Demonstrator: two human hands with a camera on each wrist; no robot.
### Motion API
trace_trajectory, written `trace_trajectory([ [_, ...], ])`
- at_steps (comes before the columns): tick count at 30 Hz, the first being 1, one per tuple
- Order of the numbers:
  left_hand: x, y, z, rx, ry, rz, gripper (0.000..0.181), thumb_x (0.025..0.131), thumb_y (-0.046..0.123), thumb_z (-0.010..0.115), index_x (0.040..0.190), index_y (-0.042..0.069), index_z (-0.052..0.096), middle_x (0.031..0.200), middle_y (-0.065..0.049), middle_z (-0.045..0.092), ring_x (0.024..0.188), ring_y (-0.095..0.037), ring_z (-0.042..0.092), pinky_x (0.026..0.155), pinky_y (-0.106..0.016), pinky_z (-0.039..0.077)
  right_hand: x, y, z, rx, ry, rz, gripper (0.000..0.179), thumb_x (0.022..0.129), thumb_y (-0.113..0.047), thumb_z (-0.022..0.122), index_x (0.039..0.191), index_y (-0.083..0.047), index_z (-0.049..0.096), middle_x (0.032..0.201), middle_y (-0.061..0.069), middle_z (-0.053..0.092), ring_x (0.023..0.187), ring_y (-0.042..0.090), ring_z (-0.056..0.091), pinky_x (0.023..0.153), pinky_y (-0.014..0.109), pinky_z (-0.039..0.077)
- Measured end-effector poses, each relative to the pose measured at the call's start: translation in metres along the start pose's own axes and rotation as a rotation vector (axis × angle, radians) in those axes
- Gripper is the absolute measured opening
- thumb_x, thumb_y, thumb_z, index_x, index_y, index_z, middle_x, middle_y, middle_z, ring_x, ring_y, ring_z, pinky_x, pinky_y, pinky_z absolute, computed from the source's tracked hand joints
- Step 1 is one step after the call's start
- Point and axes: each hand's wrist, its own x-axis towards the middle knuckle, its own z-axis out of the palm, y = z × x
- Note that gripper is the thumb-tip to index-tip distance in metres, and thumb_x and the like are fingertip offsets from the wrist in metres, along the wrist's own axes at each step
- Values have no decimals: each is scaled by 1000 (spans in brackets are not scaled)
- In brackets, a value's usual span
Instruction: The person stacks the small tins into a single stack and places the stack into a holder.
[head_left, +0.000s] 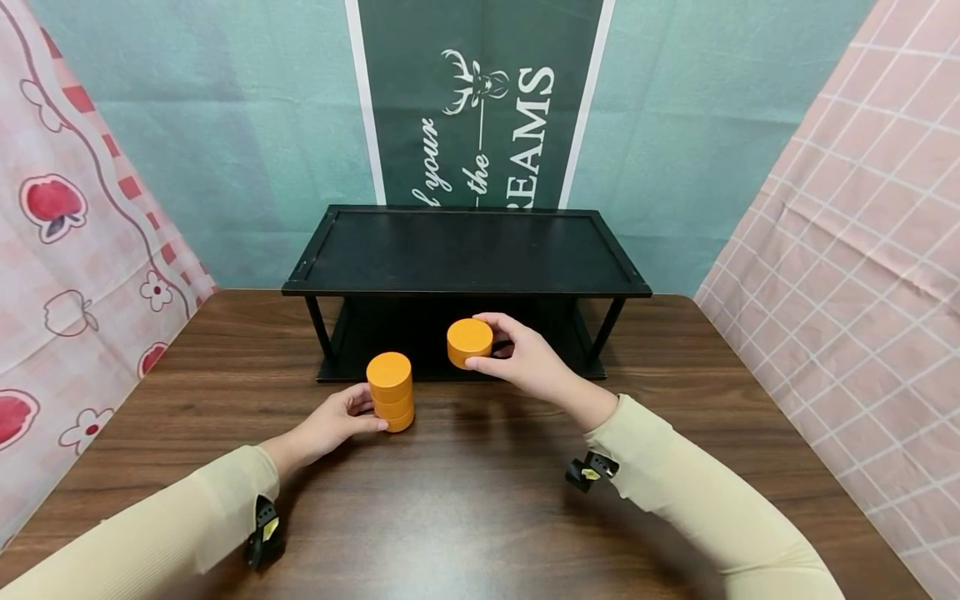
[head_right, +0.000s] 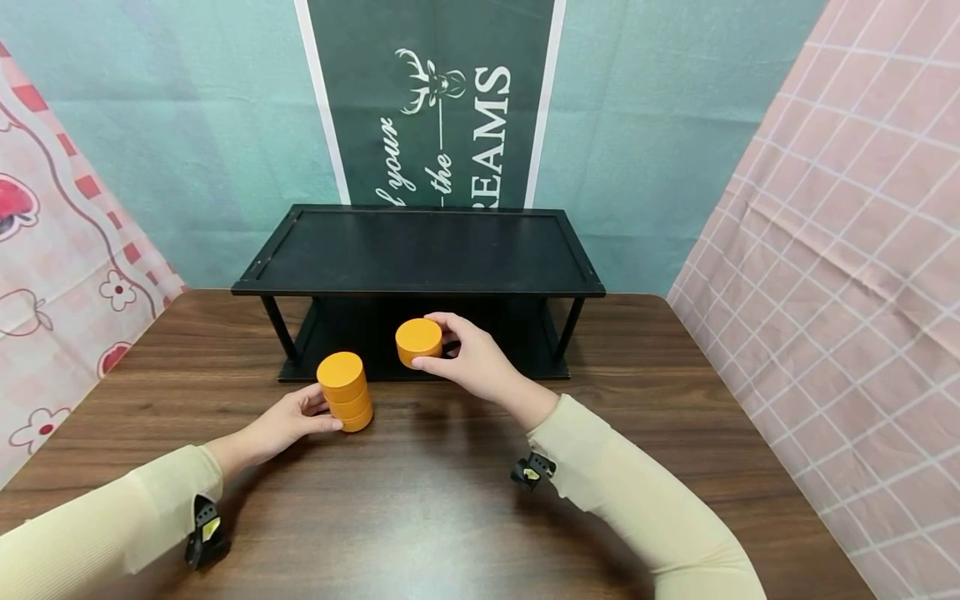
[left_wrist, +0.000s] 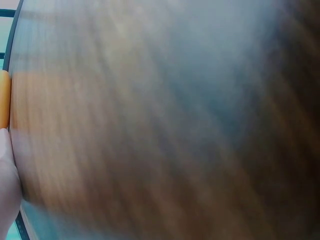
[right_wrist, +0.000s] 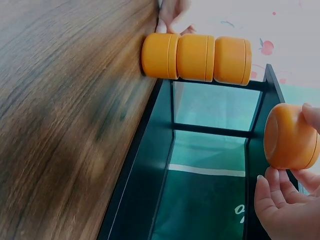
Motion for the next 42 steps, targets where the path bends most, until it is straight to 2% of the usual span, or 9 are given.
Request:
trace_trajectory([
  [4, 0, 1, 1, -2, 1, 3, 55, 84, 12, 70, 129, -6, 44, 129, -20, 49, 122, -34, 44, 102, -42, 35, 3, -1, 4, -3, -4, 5, 64, 78, -18, 77, 133, -7, 47, 121, 10, 56, 101, 25, 54, 87, 41, 48],
  [13, -1, 2, -1, 3, 1, 0, 56, 84, 13, 70, 130, -5, 44, 130, -20, 49, 123, -35, 43, 103, -47, 33, 8, -4, 11, -12, -4, -11, 58, 78, -26, 76, 129, -13, 51, 116, 3, 57, 98, 19, 54, 86, 39, 48],
  [25, -1, 3, -2, 4, -1, -15, 59, 84, 15, 70, 132, -5, 42, 132, -20, 48, 123, -34, 43, 103, -48, 33, 12, -11, 19, 18, -20, -16, 56, 79, -26, 76, 128, -14, 52, 116, 2, 58, 98, 19, 54, 87, 40, 48],
  [31, -1, 4, -1, 0, -3, -22, 60, 84, 15, 70, 132, -6, 42, 132, -21, 47, 123, -34, 43, 103, -47, 33, 15, -13, 26, 0, -18, -26, 56, 78, -27, 77, 128, -15, 52, 114, -1, 58, 97, 16, 54, 85, 35, 49],
  [42, 0, 2, 1, -6, 7, -25, 58, 84, 14, 70, 131, -5, 43, 130, -20, 49, 123, -34, 44, 103, -48, 32, 21, -18, 37, 24, -37, -36, 56, 79, -27, 76, 128, -14, 52, 113, -2, 58, 97, 15, 53, 86, 39, 48],
])
